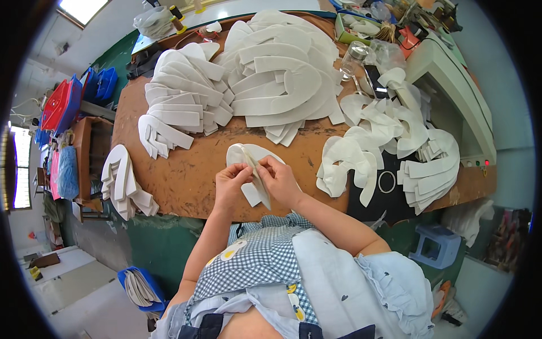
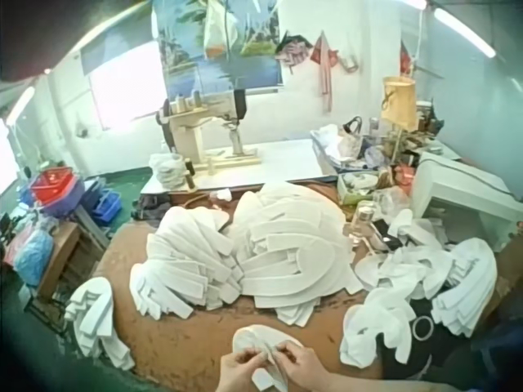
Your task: Inspecting and sorting pre-cut shoe upper components on a manufacturing workbench.
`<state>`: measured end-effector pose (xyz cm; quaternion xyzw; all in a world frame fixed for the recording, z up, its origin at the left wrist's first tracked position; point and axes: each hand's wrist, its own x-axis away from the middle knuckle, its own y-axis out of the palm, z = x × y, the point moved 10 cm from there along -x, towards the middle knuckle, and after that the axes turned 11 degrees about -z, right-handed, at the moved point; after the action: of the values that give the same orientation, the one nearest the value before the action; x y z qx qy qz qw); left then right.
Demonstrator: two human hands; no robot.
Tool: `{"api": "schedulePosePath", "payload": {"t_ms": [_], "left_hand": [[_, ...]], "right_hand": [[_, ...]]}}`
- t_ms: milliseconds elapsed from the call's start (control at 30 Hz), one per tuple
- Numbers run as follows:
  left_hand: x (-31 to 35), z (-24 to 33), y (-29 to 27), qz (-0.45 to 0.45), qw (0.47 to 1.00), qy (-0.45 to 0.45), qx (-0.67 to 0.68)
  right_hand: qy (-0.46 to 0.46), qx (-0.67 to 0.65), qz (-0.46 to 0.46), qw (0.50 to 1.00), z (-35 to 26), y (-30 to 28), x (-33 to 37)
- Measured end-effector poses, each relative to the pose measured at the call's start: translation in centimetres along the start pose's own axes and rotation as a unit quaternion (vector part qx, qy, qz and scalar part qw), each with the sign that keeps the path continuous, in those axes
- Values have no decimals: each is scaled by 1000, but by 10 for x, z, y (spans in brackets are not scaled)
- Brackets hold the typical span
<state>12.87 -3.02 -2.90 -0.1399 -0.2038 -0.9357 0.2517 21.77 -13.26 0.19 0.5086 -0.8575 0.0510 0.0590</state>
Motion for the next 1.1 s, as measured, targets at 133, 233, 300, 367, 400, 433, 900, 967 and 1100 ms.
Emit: {"api": "schedulePosePath", "payload": {"t_ms": [133,233,300,367,400,433,900,967,1100], "left_hand": [[4,0,-13,55,997,27,39],[11,2,-52,89,988,31,121],[16,4,-73,100,984,24,143],[25,9,-92,121,974,33,187],[29,8,-102,128,973,35,187],[30,9,-110,121,978,39,165],[11,13,-52,72,995,52,33],[7,6,-28,40,998,45,13],[-2,9,-14,14,996,61,-64]], "right_hand": [[28,-46,63,997,45,-23,-6],[51,-103,121,986,65,-56,-6],[39,-72,182,980,85,-94,0],[13,33,232,972,98,-137,12],[11,56,252,966,98,-155,18],[22,104,293,950,99,-176,28],[23,118,6,993,6,-41,3],[-14,105,-36,994,-8,-1,-3],[25,68,-110,991,15,17,-16]]}}
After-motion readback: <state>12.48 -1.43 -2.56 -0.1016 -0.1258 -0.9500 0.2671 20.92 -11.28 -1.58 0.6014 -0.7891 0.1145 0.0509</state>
